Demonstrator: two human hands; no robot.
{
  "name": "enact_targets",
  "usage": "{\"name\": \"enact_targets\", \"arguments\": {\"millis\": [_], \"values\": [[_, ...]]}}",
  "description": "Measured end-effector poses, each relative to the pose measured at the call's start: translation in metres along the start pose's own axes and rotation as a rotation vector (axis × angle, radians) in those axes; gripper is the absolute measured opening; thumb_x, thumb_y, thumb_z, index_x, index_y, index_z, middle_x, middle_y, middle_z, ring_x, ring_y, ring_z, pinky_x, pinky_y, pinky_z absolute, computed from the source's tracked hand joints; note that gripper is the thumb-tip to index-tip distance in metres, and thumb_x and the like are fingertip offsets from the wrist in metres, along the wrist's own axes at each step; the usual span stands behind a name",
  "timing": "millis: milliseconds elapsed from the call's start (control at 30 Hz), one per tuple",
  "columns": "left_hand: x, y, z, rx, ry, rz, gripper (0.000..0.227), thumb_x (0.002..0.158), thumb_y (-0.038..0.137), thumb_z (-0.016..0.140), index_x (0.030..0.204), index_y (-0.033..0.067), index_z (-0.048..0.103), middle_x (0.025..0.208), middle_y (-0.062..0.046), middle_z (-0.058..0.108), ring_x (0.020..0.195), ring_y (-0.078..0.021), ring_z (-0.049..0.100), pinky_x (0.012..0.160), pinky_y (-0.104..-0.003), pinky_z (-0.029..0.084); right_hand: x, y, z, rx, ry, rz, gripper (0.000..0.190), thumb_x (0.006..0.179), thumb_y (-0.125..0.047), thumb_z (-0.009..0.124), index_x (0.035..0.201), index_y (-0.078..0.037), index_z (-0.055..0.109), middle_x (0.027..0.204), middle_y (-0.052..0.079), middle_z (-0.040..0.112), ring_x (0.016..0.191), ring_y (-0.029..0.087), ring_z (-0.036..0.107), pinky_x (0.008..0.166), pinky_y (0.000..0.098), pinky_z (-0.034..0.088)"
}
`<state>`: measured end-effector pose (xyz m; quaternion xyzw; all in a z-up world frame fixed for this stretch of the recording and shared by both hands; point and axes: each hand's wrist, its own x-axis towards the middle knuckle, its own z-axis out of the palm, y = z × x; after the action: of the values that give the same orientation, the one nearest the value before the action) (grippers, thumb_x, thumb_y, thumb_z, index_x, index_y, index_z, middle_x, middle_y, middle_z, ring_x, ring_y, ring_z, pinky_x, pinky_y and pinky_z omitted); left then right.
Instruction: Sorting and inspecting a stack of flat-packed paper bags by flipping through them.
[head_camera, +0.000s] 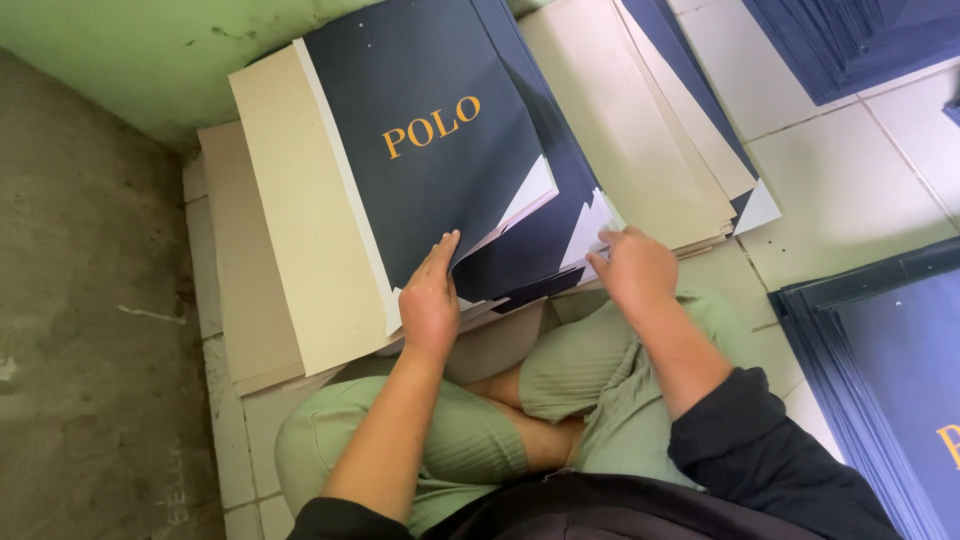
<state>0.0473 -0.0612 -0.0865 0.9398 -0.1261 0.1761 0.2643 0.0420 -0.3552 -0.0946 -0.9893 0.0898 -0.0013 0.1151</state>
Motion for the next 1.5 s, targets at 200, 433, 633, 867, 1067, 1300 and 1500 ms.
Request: {"name": "enact_targets", "arguments": {"millis": [200, 433, 633, 867, 1067, 1300, 1500], "values": [[0.001, -0.004, 0.000, -0.026, 0.010, -0.021, 0.056, 0.097, 0.002, 0.052, 0.146, 0.0288, 0.057, 0.139, 0.001, 0.066, 0.125, -0.0208, 0.064, 0.105, -0.037, 0.051, 0.010, 0.008, 0.038, 0.502, -0.216, 0.243, 0.043, 0.081, -0.050, 0.080, 0.113, -0.021, 0.077, 0.096, 0.004, 0.078, 0.105, 0.031, 0.072, 0.090, 0.0480, 0.056], [-0.003, -0.001, 0.004, -0.016, -0.038, 0.017, 0.058, 0.095, 0.000, 0.055, 0.146, 0.0282, 0.057, 0.141, -0.001, 0.065, 0.127, -0.0229, 0.062, 0.106, -0.037, 0.051, 0.000, -0.012, 0.036, 1.237, -0.237, 0.345, 0.043, 0.091, -0.008, 0.075, 0.124, 0.010, 0.053, 0.094, 0.024, 0.072, 0.069, 0.027, 0.077, 0.046, 0.0249, 0.060], [-0.001, -0.004, 0.008, 0.015, -0.043, 0.040, 0.055, 0.096, 0.002, 0.055, 0.145, 0.0270, 0.058, 0.140, -0.002, 0.065, 0.128, -0.0242, 0.062, 0.107, -0.038, 0.050, 0.013, -0.017, 0.038, 1.303, -0.329, 0.361, 0.051, 0.095, -0.019, 0.071, 0.133, 0.011, 0.055, 0.104, 0.027, 0.072, 0.079, 0.030, 0.078, 0.052, 0.0294, 0.064], [-0.002, -0.007, 0.010, 0.020, -0.061, 0.057, 0.051, 0.098, 0.005, 0.053, 0.145, 0.0253, 0.058, 0.141, -0.003, 0.064, 0.128, -0.0257, 0.061, 0.108, -0.040, 0.049, 0.010, -0.020, 0.043, 1.118, -0.099, 0.154, 0.011, 0.093, -0.019, 0.072, 0.094, -0.008, 0.076, 0.059, 0.012, 0.069, 0.041, 0.014, 0.062, 0.039, 0.0222, 0.052], [0.002, -0.002, 0.004, -0.099, -0.031, -0.037, 0.046, 0.101, 0.006, 0.052, 0.141, 0.0245, 0.062, 0.138, -0.002, 0.067, 0.126, -0.0243, 0.063, 0.106, -0.039, 0.050, 0.008, -0.020, 0.048, 1.029, 0.030, 0.092, 0.029, 0.095, -0.031, 0.077, 0.073, -0.012, 0.072, 0.049, 0.008, 0.062, 0.041, 0.012, 0.055, 0.040, 0.0216, 0.044], [0.005, 0.003, -0.010, -0.265, 0.007, -0.196, 0.039, 0.107, 0.011, 0.044, 0.140, 0.0212, 0.062, 0.136, -0.002, 0.067, 0.125, -0.0255, 0.063, 0.105, -0.040, 0.051, 0.009, -0.013, 0.023, 0.689, -0.012, -0.021, 0.042, 0.104, -0.033, 0.065, 0.070, -0.009, 0.068, 0.059, 0.017, 0.062, 0.055, 0.029, 0.061, 0.057, 0.0364, 0.049], [0.010, 0.017, -0.028, -0.375, 0.096, -0.244, 0.035, 0.109, 0.010, 0.043, 0.139, 0.0098, 0.061, 0.130, -0.014, 0.069, 0.121, -0.0340, 0.064, 0.102, -0.047, 0.053, 0.007, -0.015, 0.009, 0.817, 0.015, 0.154, 0.025, 0.096, -0.018, 0.067, 0.120, -0.015, 0.076, 0.070, 0.012, 0.071, 0.048, 0.022, 0.067, 0.047, 0.0316, 0.054]]}}
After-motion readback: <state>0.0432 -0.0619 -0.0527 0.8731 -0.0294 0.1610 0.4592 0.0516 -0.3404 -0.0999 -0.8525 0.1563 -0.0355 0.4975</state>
